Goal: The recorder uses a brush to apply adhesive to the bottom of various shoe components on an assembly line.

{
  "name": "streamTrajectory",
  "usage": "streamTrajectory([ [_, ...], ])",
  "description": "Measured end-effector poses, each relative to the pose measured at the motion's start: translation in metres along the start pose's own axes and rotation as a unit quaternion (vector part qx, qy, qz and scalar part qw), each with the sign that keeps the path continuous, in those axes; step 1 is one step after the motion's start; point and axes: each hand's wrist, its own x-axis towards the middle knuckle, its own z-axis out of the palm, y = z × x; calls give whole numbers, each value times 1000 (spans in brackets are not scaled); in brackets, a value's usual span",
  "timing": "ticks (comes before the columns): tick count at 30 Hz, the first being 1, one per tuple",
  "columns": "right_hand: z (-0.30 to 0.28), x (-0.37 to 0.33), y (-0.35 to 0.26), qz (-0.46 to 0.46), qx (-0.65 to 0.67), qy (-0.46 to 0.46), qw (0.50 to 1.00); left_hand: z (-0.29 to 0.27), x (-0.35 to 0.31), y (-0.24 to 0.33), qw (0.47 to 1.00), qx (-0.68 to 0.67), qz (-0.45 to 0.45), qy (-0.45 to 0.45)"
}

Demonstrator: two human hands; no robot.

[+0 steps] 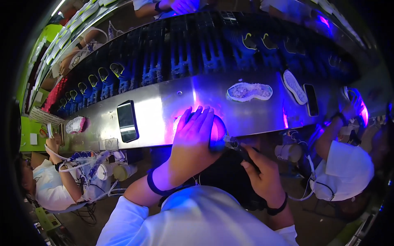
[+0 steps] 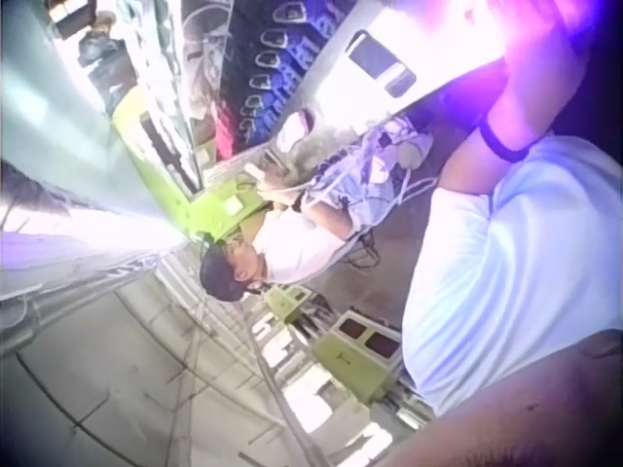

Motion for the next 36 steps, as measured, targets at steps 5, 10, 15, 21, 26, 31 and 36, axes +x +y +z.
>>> streamTrajectory([
  [5, -20, 25, -7, -53, -128, -21, 990, -5, 16, -6, 999, -31, -7, -17],
  [10, -21, 43, -3, -103, -192, -13, 976, -7, 19, -10, 998, -29, -40, -30],
  [15, 1, 39, 30, 4, -3, 1, 1000, -26, 12, -28, 995, 75, -22, -69],
  [21, -1, 42, 20, 81, 129, -57, 987, -34, -21, -55, 992, -13, -36, -122],
  [26, -12, 55, -15, 13, 95, -92, 991, -33, -57, -58, 974, -163, -23, -156],
  [31, -9, 49, -13, -19, 79, -111, 990, -29, -69, -48, 959, -250, 30, -126],
  [36, -23, 44, 5, -16, 84, -127, 988, -35, -59, -38, 952, -242, -18, -188],
])
